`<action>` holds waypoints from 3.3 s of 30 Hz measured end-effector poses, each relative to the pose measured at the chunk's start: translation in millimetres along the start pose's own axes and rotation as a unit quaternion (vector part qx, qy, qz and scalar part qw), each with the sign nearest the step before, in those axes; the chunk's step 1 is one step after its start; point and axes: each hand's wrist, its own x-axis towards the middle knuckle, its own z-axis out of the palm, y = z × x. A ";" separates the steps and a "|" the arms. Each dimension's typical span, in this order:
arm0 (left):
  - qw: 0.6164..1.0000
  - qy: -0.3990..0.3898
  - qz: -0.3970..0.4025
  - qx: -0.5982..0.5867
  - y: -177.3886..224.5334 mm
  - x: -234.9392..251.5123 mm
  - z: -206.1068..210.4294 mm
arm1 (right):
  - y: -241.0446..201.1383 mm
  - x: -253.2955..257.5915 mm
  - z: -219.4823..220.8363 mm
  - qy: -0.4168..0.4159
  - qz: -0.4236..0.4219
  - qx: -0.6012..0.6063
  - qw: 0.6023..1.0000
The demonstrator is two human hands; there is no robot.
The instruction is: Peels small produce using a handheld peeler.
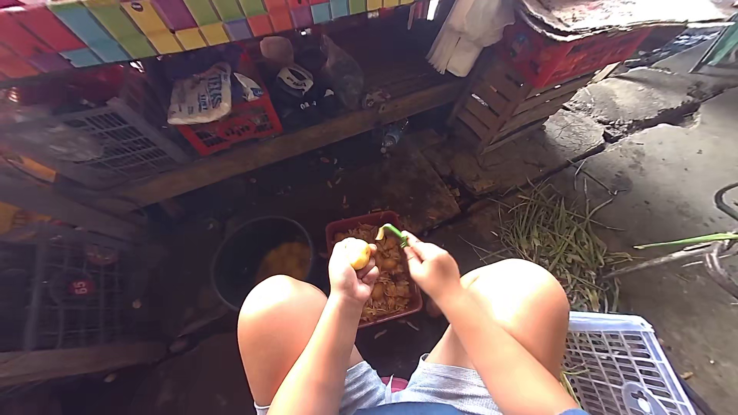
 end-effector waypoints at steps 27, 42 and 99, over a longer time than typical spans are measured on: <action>0.981 0.006 0.046 0.190 -9.6 -4.9 3.0 | -10.2 6.0 -10.7 -0.112 0.077 0.111 0.984; 0.941 0.036 0.128 0.311 -22.1 6.0 1.0 | -12.2 13.2 0.8 -0.159 0.189 0.231 0.941; 0.982 0.036 0.062 0.173 -15.7 8.2 -2.8 | -0.6 -4.8 6.8 0.020 -0.045 0.161 0.986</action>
